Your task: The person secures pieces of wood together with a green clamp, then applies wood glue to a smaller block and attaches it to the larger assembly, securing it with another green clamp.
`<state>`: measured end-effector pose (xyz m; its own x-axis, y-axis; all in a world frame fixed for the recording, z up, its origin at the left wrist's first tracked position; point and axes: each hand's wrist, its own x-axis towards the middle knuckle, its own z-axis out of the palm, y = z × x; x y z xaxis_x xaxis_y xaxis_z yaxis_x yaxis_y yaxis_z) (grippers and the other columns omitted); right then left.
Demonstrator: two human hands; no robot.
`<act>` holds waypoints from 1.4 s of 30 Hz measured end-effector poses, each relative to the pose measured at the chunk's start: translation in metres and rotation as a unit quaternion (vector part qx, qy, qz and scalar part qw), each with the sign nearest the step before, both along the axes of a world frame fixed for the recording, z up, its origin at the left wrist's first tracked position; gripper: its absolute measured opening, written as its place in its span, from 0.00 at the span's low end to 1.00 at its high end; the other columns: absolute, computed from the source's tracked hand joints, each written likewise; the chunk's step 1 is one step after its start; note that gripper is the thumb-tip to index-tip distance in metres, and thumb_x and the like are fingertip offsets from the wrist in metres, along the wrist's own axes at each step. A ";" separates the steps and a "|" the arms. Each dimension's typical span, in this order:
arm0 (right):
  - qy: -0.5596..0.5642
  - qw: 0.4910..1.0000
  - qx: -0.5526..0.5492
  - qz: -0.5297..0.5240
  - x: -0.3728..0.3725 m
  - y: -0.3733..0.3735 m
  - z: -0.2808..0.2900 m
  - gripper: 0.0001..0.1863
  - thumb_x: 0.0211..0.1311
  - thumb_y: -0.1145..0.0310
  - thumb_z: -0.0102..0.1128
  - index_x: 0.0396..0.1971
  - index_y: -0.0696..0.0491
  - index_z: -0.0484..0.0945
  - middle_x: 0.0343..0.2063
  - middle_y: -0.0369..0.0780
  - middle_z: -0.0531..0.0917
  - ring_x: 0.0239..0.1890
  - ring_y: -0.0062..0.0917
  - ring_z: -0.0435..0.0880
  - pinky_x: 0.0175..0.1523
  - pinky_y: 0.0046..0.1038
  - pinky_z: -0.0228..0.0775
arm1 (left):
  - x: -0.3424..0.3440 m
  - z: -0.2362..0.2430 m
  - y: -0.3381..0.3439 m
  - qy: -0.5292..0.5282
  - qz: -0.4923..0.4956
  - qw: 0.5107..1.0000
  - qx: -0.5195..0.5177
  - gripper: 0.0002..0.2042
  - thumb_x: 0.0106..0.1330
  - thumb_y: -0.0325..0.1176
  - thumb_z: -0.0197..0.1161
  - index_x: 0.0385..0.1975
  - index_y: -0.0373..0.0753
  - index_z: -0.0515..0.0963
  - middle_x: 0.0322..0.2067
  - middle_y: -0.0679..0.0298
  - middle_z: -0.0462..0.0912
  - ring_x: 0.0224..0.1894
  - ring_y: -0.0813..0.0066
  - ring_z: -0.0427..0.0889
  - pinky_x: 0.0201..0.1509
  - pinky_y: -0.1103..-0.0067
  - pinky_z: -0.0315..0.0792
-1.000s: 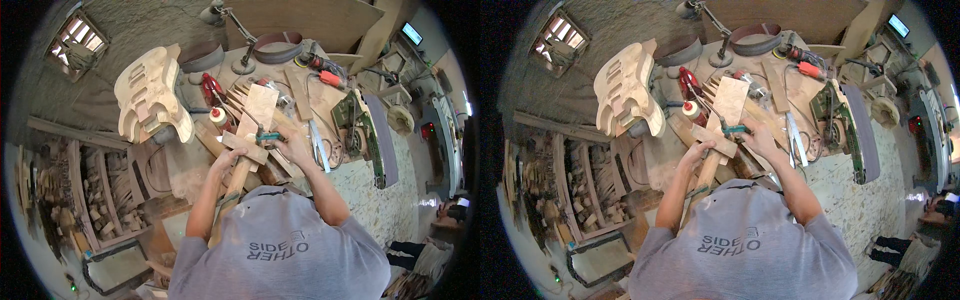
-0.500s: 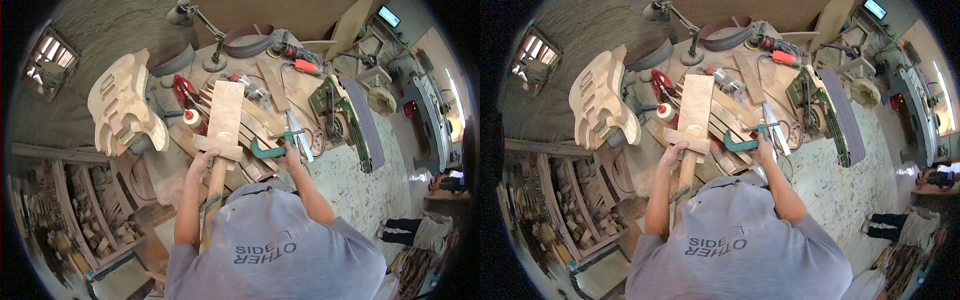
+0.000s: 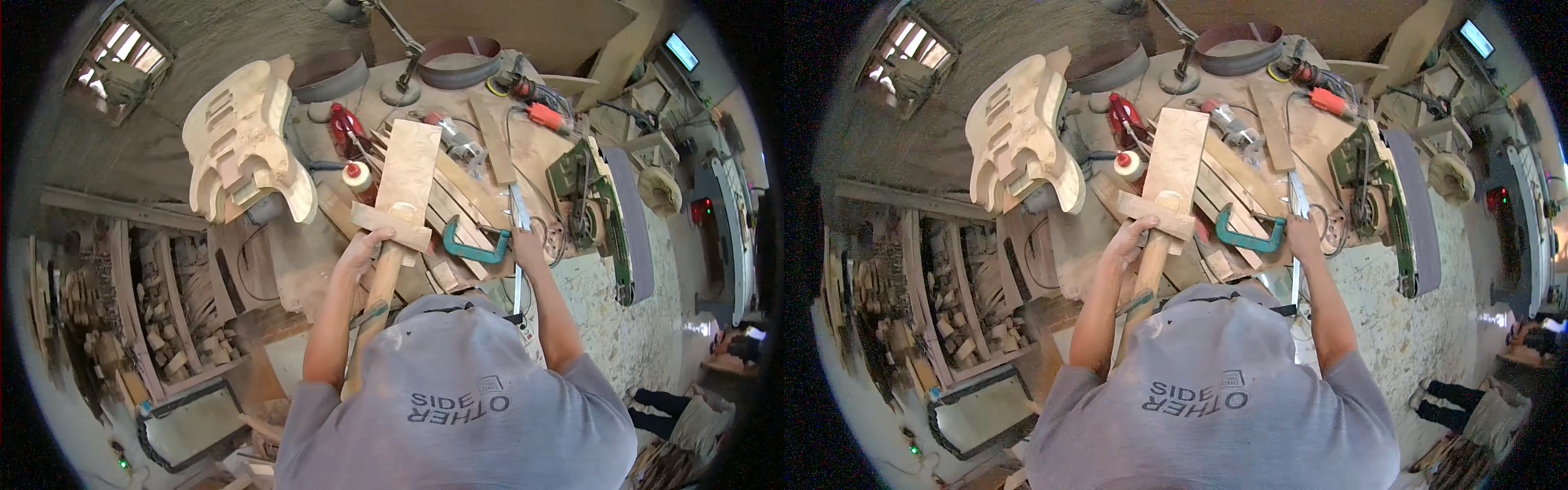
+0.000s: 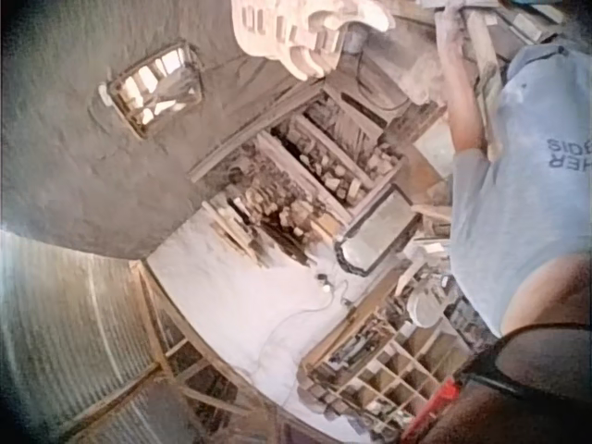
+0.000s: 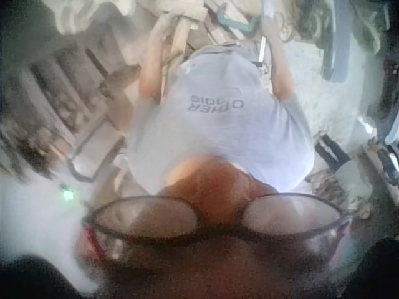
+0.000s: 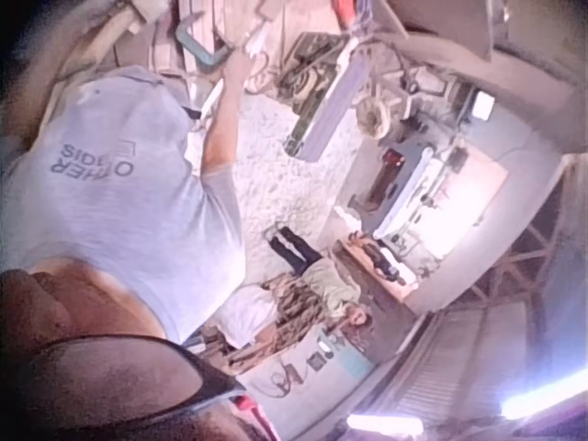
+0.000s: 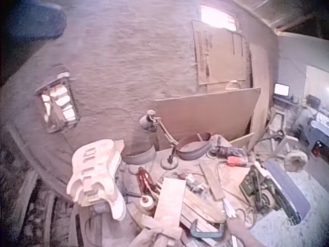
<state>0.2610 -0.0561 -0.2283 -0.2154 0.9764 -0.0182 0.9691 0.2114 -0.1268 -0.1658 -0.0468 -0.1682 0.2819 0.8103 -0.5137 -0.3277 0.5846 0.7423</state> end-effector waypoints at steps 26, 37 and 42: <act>0.125 0.990 0.015 -0.066 -0.018 -0.014 0.224 0.14 0.63 0.67 0.59 0.25 0.62 0.81 0.23 0.57 0.82 0.31 0.54 0.84 0.41 0.52 0.76 | 0.000 0.022 -0.009 0.015 -0.016 1.000 0.014 0.40 0.54 0.46 0.75 0.62 0.24 0.68 0.56 0.50 0.78 0.58 0.60 0.79 0.64 0.66 0.72; -0.001 0.986 0.061 -0.154 0.003 -0.015 0.208 0.13 0.59 0.66 0.60 0.27 0.62 0.85 0.25 0.55 0.84 0.32 0.46 0.87 0.41 0.42 0.78 | -0.005 0.003 0.005 -0.007 -0.055 0.998 0.028 0.39 0.55 0.45 0.74 0.63 0.27 0.69 0.58 0.52 0.78 0.59 0.61 0.77 0.66 0.66 0.70; 0.073 0.973 -0.184 -0.117 -0.014 0.009 0.281 0.15 0.57 0.65 0.62 0.26 0.65 0.81 0.26 0.55 0.83 0.33 0.47 0.86 0.43 0.42 0.77 | -0.001 0.027 -0.003 0.004 -0.055 0.998 0.013 0.40 0.54 0.44 0.73 0.64 0.28 0.68 0.58 0.53 0.78 0.60 0.61 0.77 0.67 0.66 0.69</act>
<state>0.2467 -0.0471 0.0528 -0.0140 0.9324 -0.3613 0.9513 -0.0989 -0.2921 -0.1666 -0.0496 -0.1414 0.3666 0.7875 -0.4954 -0.2568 0.5974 0.7597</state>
